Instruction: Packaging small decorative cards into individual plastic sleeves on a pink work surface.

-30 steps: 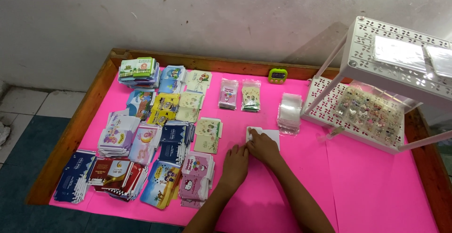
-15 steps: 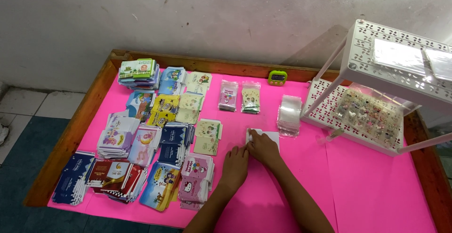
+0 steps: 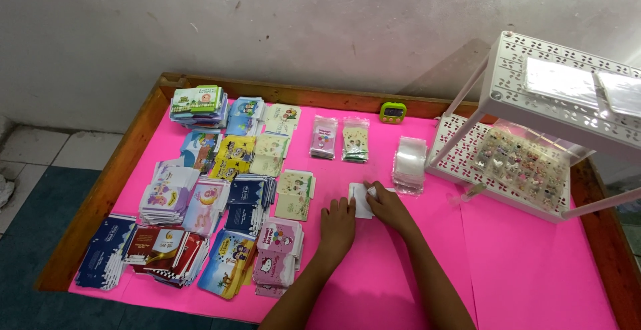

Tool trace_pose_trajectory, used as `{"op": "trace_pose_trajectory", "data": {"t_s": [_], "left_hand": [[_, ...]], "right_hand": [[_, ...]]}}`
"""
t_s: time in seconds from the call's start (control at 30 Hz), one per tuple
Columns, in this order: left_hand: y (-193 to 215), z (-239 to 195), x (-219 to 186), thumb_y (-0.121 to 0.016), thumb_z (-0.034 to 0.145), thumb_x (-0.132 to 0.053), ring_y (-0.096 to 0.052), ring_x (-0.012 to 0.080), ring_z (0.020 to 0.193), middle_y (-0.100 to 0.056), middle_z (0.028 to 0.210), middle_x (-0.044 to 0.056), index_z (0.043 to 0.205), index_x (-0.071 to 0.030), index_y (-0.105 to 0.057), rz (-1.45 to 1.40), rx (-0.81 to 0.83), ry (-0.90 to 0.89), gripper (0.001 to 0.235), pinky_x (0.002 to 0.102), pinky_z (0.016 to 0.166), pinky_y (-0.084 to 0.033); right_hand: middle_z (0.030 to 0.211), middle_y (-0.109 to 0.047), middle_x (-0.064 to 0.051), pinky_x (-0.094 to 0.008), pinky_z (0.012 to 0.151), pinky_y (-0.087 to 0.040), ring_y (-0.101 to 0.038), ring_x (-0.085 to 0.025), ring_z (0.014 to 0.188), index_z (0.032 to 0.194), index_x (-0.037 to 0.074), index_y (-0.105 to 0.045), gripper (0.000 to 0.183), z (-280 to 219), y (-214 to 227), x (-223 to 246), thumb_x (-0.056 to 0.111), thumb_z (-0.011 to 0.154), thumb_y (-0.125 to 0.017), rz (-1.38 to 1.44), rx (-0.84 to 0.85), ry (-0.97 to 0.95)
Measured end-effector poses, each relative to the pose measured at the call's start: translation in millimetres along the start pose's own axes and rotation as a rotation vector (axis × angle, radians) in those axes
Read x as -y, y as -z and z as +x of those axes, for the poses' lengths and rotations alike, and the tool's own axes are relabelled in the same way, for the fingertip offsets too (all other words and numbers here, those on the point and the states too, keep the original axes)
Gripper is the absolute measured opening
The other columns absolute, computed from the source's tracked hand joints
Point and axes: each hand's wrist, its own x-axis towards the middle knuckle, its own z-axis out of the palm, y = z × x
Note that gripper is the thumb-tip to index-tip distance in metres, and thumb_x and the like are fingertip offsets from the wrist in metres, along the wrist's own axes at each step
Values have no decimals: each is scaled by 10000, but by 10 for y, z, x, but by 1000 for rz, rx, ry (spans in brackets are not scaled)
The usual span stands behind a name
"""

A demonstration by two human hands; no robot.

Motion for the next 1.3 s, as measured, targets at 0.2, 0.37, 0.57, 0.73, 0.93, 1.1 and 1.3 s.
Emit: {"op": "trace_pose_trajectory", "data": {"t_s": [0.2, 0.37, 0.57, 0.73, 0.93, 1.1, 1.3], "left_hand": [[-140, 222, -72, -609, 960, -47, -531, 247, 1017, -574, 1143, 113, 1487, -52, -515, 82, 23, 67, 535, 403, 749, -400], [-145, 303, -53, -599, 944, -33, -536, 286, 1023, -578, 1149, 135, 1543, -38, -430, 10, 90, 108, 623, 425, 773, -399], [-236, 343, -28, -601, 891, 48, -571, 314, 956, -612, 1072, 163, 1552, -19, -411, -66, 60, 131, 691, 435, 737, -438], [-308, 405, -32, -620, 878, 41, -600, 317, 942, -644, 1052, 157, 1532, -10, -442, -67, 6, 150, 680, 441, 731, -472], [-208, 427, -49, -627, 829, 71, -614, 328, 962, -659, 1063, 185, 1542, 16, -416, -103, 43, 177, 746, 450, 738, -525], [-233, 443, 23, -642, 801, 33, -627, 333, 954, -662, 1054, 189, 1546, 17, -401, -184, 38, 173, 783, 453, 727, -548], [-74, 380, 298, -562, 785, -20, -672, 367, 917, -700, 999, 196, 1567, 34, -358, -479, 104, 154, 809, 504, 745, -557]], "right_hand": [[1001, -704, -341, -601, 863, -514, -670, -520, 1072, 1103, 96, -539, 274, 65, -44, -172, 338, 975, -546, -80, 4, 1], [991, -703, -348, -602, 854, -516, -674, -528, 1063, 1095, 81, -540, 282, 13, -1, -104, 336, 977, -553, -55, 3, 11], [976, -710, -344, -586, 841, -528, -689, -520, 1034, 1092, 75, -549, 276, 0, 22, -108, 325, 978, -549, -32, 10, 12], [960, -716, -318, -569, 825, -539, -703, -497, 1014, 1090, 97, -547, 263, 72, -27, -221, 339, 986, -551, -59, 8, 19], [1022, -711, -327, -588, 877, -528, -680, -507, 1073, 1122, 91, -546, 310, -16, 21, -100, 371, 988, -542, -74, 16, -15], [1006, -716, -293, -584, 856, -528, -686, -489, 1063, 1105, 122, -552, 301, 20, -14, -175, 399, 985, -555, -63, 3, -5], [861, -686, -344, -565, 792, -494, -694, -510, 944, 1032, 36, -619, 266, 63, -22, -239, 296, 986, -596, 108, -75, 102]]}}
